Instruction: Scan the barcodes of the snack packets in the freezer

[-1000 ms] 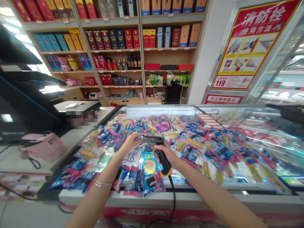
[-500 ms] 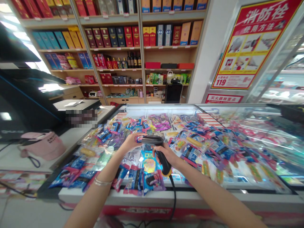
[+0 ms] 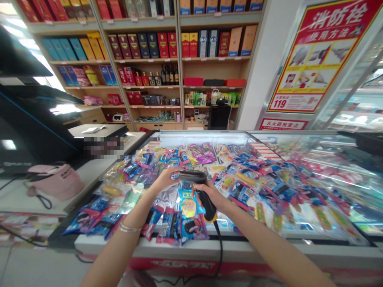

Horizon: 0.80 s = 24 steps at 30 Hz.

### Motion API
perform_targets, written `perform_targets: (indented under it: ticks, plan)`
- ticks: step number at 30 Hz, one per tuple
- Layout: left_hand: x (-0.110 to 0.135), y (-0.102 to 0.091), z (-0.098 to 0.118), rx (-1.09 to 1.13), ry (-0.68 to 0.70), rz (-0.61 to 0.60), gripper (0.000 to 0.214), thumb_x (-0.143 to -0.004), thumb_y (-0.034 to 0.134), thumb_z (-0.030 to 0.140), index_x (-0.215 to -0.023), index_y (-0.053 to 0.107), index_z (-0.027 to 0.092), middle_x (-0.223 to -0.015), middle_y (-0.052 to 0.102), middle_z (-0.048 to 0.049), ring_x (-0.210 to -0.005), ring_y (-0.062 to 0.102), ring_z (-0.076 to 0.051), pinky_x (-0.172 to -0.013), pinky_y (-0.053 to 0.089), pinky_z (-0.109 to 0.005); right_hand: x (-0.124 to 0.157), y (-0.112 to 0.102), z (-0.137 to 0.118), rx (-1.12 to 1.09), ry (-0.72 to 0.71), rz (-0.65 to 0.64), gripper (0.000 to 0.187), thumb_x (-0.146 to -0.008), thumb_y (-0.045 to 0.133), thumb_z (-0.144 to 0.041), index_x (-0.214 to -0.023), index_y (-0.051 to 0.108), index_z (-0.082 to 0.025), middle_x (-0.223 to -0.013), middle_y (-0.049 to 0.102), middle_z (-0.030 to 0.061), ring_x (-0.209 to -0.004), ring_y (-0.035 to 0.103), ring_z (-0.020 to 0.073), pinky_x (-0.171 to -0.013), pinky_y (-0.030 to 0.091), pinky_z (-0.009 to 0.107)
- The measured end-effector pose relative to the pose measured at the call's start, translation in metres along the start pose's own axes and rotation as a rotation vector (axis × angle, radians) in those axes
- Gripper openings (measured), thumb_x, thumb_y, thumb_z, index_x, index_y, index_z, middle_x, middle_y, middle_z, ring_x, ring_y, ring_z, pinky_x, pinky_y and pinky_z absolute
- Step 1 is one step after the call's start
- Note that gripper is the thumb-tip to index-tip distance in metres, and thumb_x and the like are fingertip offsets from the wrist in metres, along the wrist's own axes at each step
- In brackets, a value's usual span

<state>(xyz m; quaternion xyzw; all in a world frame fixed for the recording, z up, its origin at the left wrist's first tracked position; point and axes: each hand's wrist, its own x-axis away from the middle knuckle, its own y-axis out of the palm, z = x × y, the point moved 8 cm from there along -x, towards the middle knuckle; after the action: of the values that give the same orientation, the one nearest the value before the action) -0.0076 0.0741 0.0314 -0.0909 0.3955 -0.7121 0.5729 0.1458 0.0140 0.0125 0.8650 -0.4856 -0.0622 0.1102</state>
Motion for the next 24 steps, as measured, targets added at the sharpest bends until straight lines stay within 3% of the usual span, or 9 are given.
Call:
perform_targets:
  ticks: [5,14,24]
  plan:
    - [0.000,0.000,0.000,-0.024,-0.008,-0.014,0.046,-0.063,0.061,0.014,-0.109,0.068,0.016,-0.112,0.069,-0.0086,-0.104,0.064,-0.024,-0.095,0.046,-0.035,0.001,0.001,-0.001,-0.006,0.008,0.004,0.026,-0.070,0.059,-0.038,-0.083,0.054,-0.016,-0.062,0.063,0.0000,-0.034,0.049,0.0087,-0.032,0.038,0.021]
    - [0.000,-0.003,0.009,-0.029,-0.034,-0.043,0.061,-0.061,0.043,0.008,-0.116,0.067,0.022,-0.119,0.066,-0.0019,-0.114,0.059,-0.022,-0.101,0.043,-0.034,0.003,0.001,-0.001,-0.013,0.032,0.009,0.023,-0.068,0.060,-0.037,-0.078,0.053,-0.017,-0.055,0.061,-0.0016,-0.032,0.047,0.0090,-0.031,0.037,0.020]
    - [0.000,-0.004,0.011,0.197,-0.045,-0.016,0.051,-0.066,0.057,0.020,-0.116,0.067,0.019,-0.118,0.067,-0.0053,-0.116,0.058,-0.025,-0.107,0.037,-0.040,0.002,0.000,0.000,-0.013,0.028,0.004,0.026,-0.069,0.060,-0.037,-0.083,0.054,-0.017,-0.061,0.063,-0.0005,-0.034,0.049,0.0090,-0.032,0.038,0.021]
